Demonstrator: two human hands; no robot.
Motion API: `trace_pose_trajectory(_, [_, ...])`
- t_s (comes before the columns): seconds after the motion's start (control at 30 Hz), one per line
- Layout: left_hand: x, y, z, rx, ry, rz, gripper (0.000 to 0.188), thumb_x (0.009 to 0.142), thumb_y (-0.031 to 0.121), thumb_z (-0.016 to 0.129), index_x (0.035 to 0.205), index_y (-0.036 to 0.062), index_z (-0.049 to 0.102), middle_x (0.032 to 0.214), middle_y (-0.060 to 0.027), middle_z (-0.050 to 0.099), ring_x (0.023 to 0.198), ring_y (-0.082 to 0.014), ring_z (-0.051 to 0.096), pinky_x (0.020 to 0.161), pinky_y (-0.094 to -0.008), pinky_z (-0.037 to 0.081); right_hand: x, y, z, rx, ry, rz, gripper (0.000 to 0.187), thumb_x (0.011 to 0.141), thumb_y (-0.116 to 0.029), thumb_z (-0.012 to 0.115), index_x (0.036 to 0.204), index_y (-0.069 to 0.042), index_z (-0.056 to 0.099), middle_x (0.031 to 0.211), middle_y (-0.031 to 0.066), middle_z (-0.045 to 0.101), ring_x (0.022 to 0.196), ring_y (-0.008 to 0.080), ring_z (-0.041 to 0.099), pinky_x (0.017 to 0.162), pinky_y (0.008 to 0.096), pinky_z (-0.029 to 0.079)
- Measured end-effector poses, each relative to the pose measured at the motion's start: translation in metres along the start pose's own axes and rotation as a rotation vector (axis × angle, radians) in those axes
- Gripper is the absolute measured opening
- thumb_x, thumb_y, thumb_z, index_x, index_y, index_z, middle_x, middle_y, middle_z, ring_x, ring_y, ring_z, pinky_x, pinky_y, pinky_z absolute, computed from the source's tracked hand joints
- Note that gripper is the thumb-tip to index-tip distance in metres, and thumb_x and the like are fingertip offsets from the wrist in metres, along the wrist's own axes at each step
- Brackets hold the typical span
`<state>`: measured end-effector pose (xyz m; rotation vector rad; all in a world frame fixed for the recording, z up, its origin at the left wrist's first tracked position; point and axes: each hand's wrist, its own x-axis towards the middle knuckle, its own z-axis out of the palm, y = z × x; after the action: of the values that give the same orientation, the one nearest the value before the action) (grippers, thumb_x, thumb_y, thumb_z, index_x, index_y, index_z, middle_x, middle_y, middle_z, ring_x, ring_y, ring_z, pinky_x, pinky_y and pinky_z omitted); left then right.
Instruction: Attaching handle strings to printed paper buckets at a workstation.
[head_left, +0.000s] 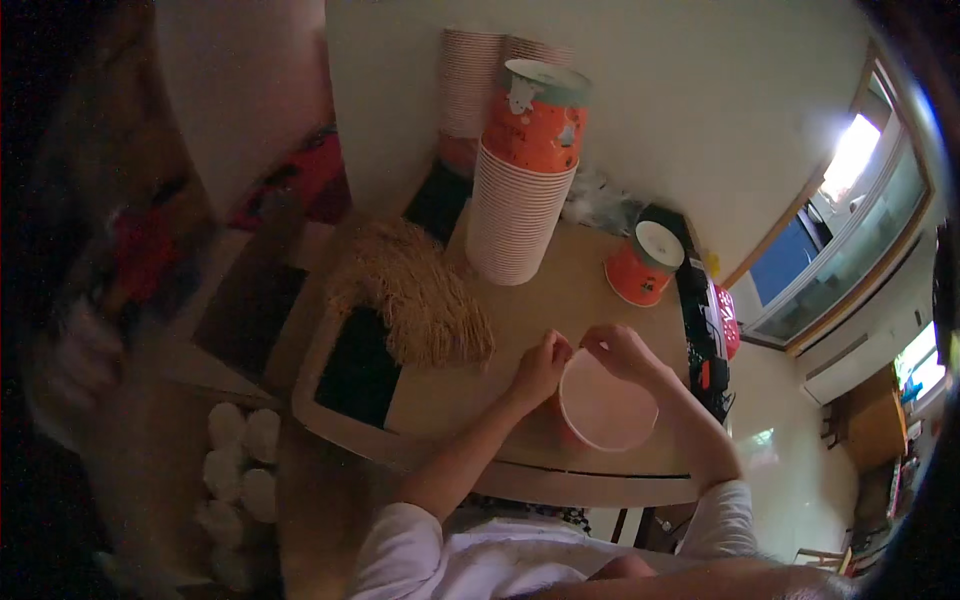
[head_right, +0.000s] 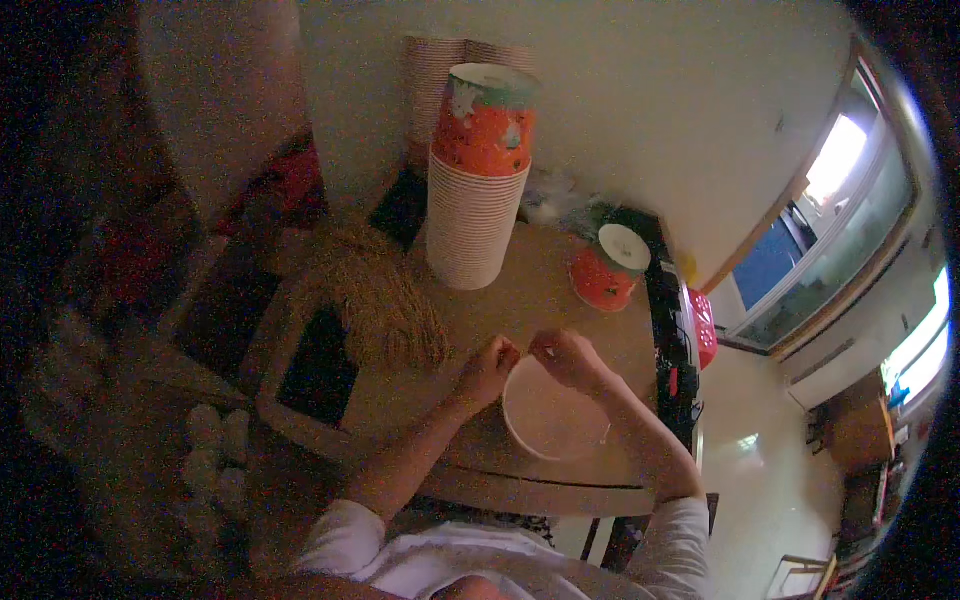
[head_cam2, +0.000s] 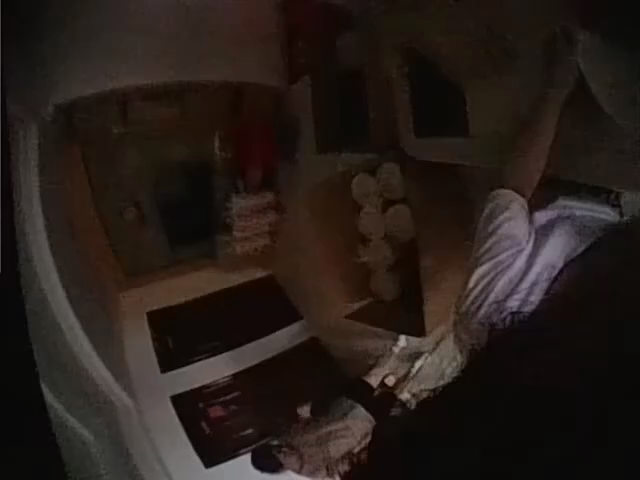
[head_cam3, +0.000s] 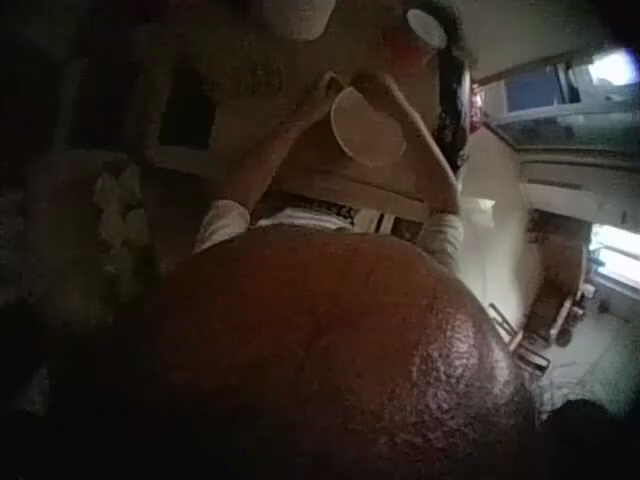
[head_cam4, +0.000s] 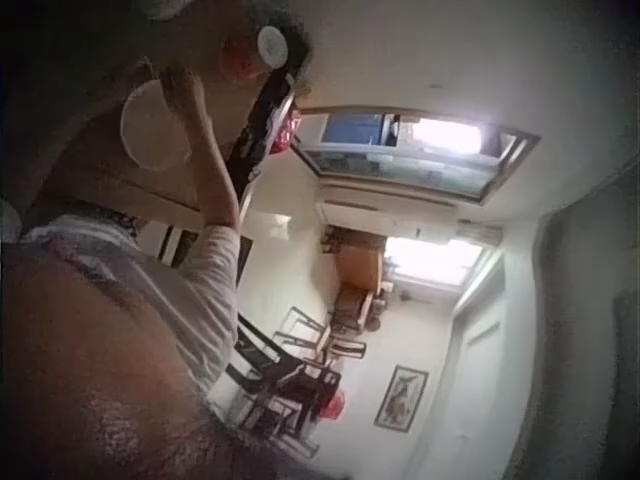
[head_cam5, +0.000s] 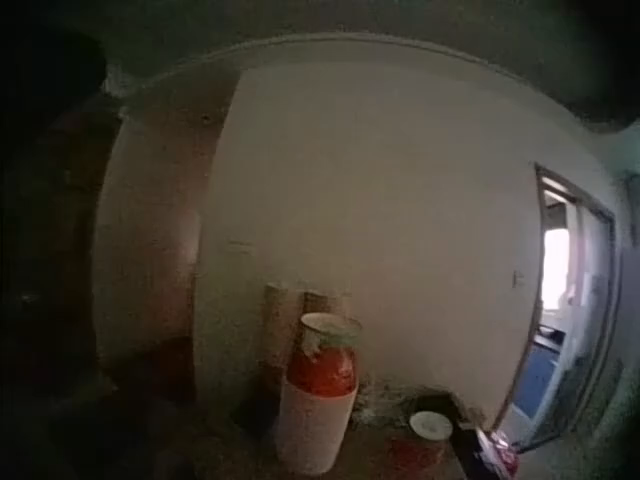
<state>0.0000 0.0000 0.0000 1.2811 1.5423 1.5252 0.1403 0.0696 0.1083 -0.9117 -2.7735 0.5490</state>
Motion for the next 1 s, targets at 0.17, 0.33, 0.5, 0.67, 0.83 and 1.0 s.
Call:
trace_pose_trajectory(0.17, [-0.008,0.016,-0.02,0.001,-0.208,-0.004,0.015,0.084,0.015,0.06,0.087,0.0003,0.056,0.074,-0.0091,0.062,0.068,-0.0161,0.06,0.062,-0.0306,0.047,-0.005,0.013,0.016,0.316,-0.163,0.162,0.017,0.084,-0.018,0.058,0.085,-0.004,0.066,0.074,0.0044,0.064,0.068,0.011,0.057,0.063,0.0265,0.046])
trace_pose_trajectory(0.33, [-0.011,0.022,-0.021,-0.103,-0.296,0.027,0.014,0.083,0.013,0.061,0.087,0.0,0.057,0.071,-0.0074,0.061,0.065,-0.0122,0.057,0.06,-0.029,0.046,-0.002,0.021,0.012,0.471,-0.404,0.3,0.021,0.084,-0.024,0.061,0.084,-0.004,0.066,0.069,0.0002,0.061,0.064,0.006,0.053,0.057,0.0229,0.042])
trace_pose_trajectory(0.5, [-0.011,0.022,-0.016,-0.16,-0.362,-0.039,0.011,0.083,0.01,0.06,0.087,0.0007,0.058,0.07,-0.0068,0.061,0.065,-0.0107,0.057,0.059,-0.0279,0.046,-0.006,0.04,0.02,0.804,-0.548,0.478,0.018,0.081,-0.022,0.065,0.086,-0.005,0.066,0.063,-0.0031,0.056,0.059,0.0035,0.049,0.052,0.0201,0.038])
trace_pose_trajectory(0.67, [-0.013,0.024,-0.015,-0.175,-0.441,-0.065,0.01,0.083,0.01,0.061,0.086,0.0012,0.057,0.067,-0.0055,0.06,0.065,-0.0082,0.056,0.058,-0.026,0.045,-0.023,0.047,0.026,1.137,-0.636,0.599,0.016,0.081,-0.018,0.064,0.089,-0.004,0.064,0.067,-0.0029,0.056,0.052,0.0029,0.049,0.041,0.016,0.034])
trace_pose_trajectory(0.83, [-0.013,0.029,-0.017,-0.268,-0.473,-0.162,0.011,0.086,0.013,0.059,0.087,0.0024,0.058,0.078,-0.0035,0.061,0.073,-0.0106,0.057,0.066,-0.0271,0.047,-0.03,0.045,0.036,1.23,-0.577,0.61,0.017,0.082,-0.019,0.064,0.089,-0.004,0.063,0.071,-0.001,0.059,0.056,0.0053,0.051,0.045,0.0193,0.037])
trace_pose_trajectory(1.0, [-0.015,0.027,-0.018,-0.259,-0.341,-0.235,0.015,0.087,0.016,0.059,0.085,0.0015,0.058,0.074,-0.0029,0.061,0.069,-0.0086,0.056,0.064,-0.0259,0.046,-0.033,0.022,0.032,1.406,-0.39,0.695,0.011,0.085,-0.014,0.061,0.089,-0.003,0.06,0.08,0.0015,0.061,0.071,0.0074,0.055,0.058,0.0212,0.044])
